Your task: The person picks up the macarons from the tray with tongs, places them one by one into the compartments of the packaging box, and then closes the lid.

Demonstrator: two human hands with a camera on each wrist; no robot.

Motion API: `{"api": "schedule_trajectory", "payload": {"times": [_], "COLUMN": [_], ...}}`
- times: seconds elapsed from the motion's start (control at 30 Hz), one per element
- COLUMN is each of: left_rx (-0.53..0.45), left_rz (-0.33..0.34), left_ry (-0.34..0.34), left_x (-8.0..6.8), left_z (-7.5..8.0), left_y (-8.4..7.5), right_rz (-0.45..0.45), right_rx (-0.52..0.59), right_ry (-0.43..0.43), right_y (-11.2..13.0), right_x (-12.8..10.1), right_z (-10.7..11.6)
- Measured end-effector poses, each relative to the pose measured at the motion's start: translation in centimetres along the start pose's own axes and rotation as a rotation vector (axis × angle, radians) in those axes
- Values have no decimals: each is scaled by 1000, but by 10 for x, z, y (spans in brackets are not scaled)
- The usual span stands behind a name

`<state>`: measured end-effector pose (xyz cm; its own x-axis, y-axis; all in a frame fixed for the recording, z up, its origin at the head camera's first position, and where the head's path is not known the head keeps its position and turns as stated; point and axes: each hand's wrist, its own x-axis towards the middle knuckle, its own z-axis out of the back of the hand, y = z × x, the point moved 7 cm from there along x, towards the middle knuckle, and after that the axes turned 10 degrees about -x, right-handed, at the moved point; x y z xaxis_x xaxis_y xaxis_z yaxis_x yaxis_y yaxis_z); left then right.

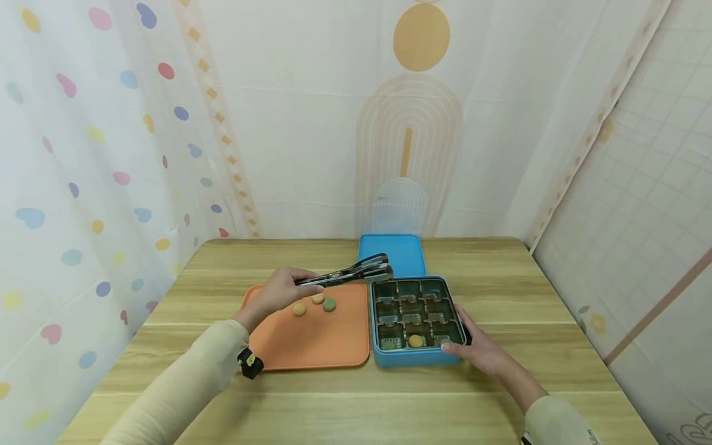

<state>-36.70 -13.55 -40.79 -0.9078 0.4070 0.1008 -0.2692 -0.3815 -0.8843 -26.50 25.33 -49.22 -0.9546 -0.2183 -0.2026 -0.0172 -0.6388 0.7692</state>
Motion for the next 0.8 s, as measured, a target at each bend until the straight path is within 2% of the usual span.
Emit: {"api": "schedule_trajectory", "payload": {"times": [0.27,0.5,0.8], "left_rx": [-54,7,-3], "left_rz": [29,46,65], "left_ry": [-31,-62,-83], "left_x": [-8,-19,-35], "left_z": [22,39,62], "left_y": [12,25,42], "right_rz": [-1,9,5], "right_rx": [-3,15,23], "right_ry": [-2,-1,-2], "right_y": [-1,3,3], "right_x": [1,-2,-3], "right_z": [0,-2,-1]}}
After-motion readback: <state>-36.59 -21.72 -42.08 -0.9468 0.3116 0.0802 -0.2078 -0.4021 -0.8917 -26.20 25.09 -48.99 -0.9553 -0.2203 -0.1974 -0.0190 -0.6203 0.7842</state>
